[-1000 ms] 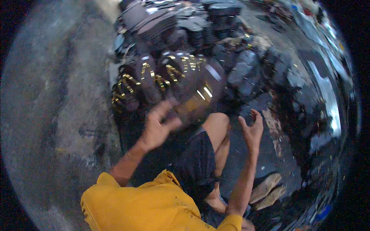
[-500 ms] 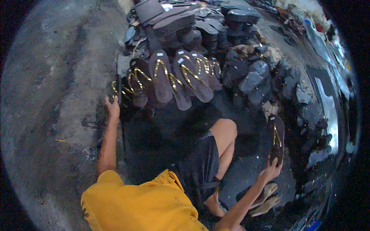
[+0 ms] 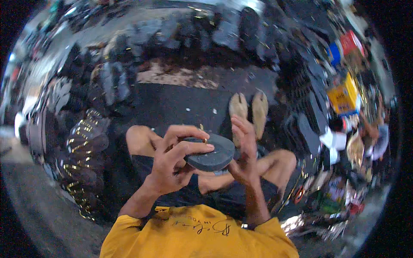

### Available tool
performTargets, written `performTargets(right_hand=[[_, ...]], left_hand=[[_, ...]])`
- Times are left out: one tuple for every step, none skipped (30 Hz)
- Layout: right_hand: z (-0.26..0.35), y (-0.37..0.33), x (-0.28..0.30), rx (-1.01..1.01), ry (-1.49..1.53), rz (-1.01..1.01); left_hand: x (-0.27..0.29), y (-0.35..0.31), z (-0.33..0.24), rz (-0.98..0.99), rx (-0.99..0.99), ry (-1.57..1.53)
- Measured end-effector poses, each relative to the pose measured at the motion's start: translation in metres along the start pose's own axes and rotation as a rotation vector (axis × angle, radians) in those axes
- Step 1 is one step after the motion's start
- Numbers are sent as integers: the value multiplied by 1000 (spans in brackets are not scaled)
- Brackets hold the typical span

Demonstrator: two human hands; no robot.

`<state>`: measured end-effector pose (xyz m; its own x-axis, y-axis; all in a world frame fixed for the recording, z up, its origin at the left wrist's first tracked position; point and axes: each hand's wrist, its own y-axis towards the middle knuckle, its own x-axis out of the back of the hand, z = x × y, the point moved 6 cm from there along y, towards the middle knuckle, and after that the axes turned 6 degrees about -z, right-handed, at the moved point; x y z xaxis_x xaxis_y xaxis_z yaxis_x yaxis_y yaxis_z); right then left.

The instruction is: The person sits on the floor and repeatedly picks up a dark sandal sole and a gold-colored strap, aligns them, and presses the strap into the sole. The person handles multiple sandals one at a time, turning them over and pressing the straps into place.

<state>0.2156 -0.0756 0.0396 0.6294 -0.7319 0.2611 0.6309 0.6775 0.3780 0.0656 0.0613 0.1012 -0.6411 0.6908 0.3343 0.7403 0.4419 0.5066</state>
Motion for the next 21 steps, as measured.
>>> performTargets(right_hand=[[35,13,20,48,-70,-10],[38,7,26,113,-83,-3],[39,2,28,185,-84,15],[42,-1,29,257,-82,39],[48,0,36,257,-100,-36],[48,-2,39,240,-76,-39],[47,-4,41,224,-50,-38],[45,-6,43,209,-25,-35],[42,-6,44,214,-20,-43],[37,-8,44,219,-16,-50],[34,-9,44,224,-12,-57],[33,-9,44,216,-4,-64],[33,-9,43,207,5,-72],[33,-10,41,198,13,-80],[36,-4,40,138,11,-99],[47,2,39,60,-7,-115],[49,3,39,54,-43,-88],[50,5,39,58,-74,-61],[44,4,41,134,-123,11],[37,1,43,208,-172,85],[32,-3,47,236,-196,112]], left_hand=[[-11,0,-7,69,-41,-3],[-16,3,-12,56,-90,-35],[-21,7,-15,32,-134,-52],[-26,9,-18,4,-175,-68],[-31,8,-16,-40,-118,-89],[-34,8,-16,-56,-87,-112],[-36,7,-16,-75,-54,-134],[-37,7,-15,-80,-40,-125],[-36,7,-15,-84,-30,-118],[-35,8,-15,-72,-39,-82],[-36,7,-14,-49,-47,-79],[-37,7,-13,-29,-60,-80],[-40,2,-8,4,-73,-114],[-43,-1,-6,37,-86,-148],[-44,0,-7,59,-57,-96],[-45,0,-8,74,-27,-58],[-47,1,-9,90,4,-20],[-49,2,-7,104,30,22],[-50,1,-5,91,21,36],[-53,-1,-2,120,1,-6],[-57,-3,2,143,-22,-59]])
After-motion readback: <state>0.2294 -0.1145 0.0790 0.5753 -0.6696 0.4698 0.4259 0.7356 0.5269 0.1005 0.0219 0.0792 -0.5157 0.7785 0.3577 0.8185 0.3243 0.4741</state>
